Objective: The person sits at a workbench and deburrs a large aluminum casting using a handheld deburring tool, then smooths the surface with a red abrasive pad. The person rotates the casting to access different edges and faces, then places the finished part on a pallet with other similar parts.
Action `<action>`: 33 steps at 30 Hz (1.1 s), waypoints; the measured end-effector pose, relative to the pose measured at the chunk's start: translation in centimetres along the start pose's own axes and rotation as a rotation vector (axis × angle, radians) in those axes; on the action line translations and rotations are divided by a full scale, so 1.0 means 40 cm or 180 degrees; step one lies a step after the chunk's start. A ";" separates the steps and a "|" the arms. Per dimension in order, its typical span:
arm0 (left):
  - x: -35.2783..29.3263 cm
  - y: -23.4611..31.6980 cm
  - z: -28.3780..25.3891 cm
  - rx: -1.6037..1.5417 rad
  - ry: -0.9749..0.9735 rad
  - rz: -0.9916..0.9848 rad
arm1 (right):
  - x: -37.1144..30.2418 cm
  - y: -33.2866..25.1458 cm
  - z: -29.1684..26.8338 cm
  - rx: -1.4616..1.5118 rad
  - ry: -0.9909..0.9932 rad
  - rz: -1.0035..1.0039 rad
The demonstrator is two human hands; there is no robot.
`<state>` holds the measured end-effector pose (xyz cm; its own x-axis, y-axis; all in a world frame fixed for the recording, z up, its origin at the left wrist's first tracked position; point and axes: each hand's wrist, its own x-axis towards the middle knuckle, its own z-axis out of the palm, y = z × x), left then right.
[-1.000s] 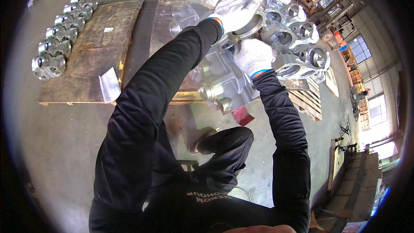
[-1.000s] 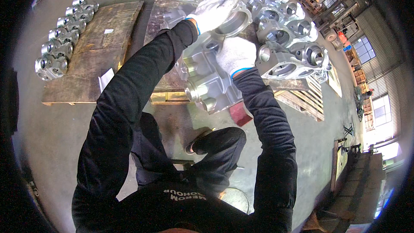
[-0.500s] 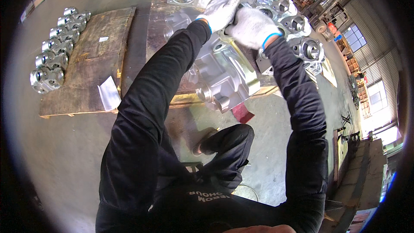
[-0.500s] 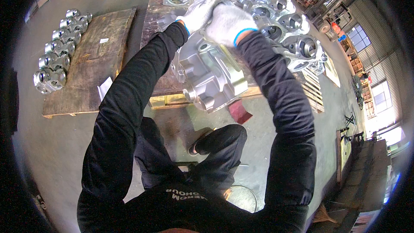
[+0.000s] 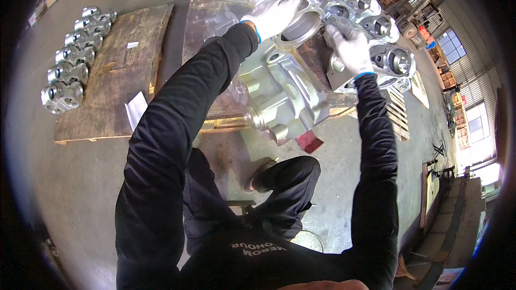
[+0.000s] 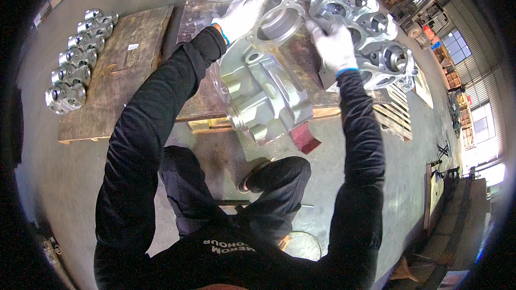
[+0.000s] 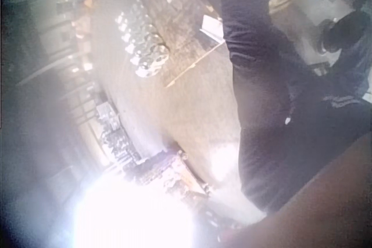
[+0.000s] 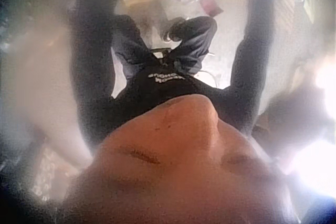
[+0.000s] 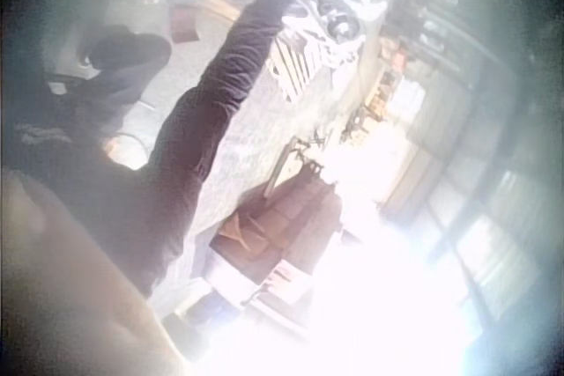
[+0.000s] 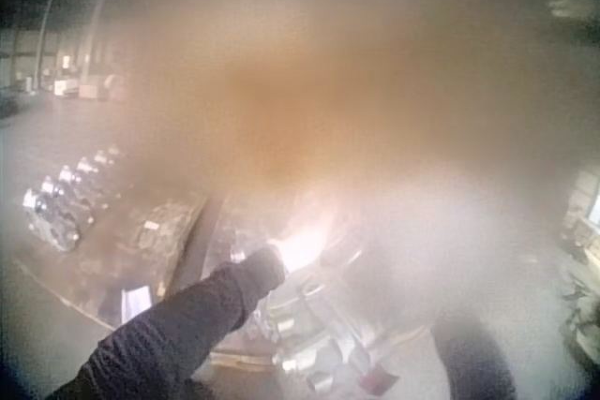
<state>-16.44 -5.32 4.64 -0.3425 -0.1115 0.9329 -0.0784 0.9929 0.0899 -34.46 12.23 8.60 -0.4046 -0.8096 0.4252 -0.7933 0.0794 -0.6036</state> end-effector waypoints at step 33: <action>0.035 0.110 -0.037 0.0454 -0.0399 -0.0640 | -0.075 0.216 0.149 -0.1178 -0.0397 -0.2130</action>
<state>-15.87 -1.04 6.86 -0.4192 -0.3189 0.8500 -0.2845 0.9353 0.2105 -37.40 11.88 -1.90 0.2513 -0.8115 0.5275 -0.9600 -0.2783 0.0291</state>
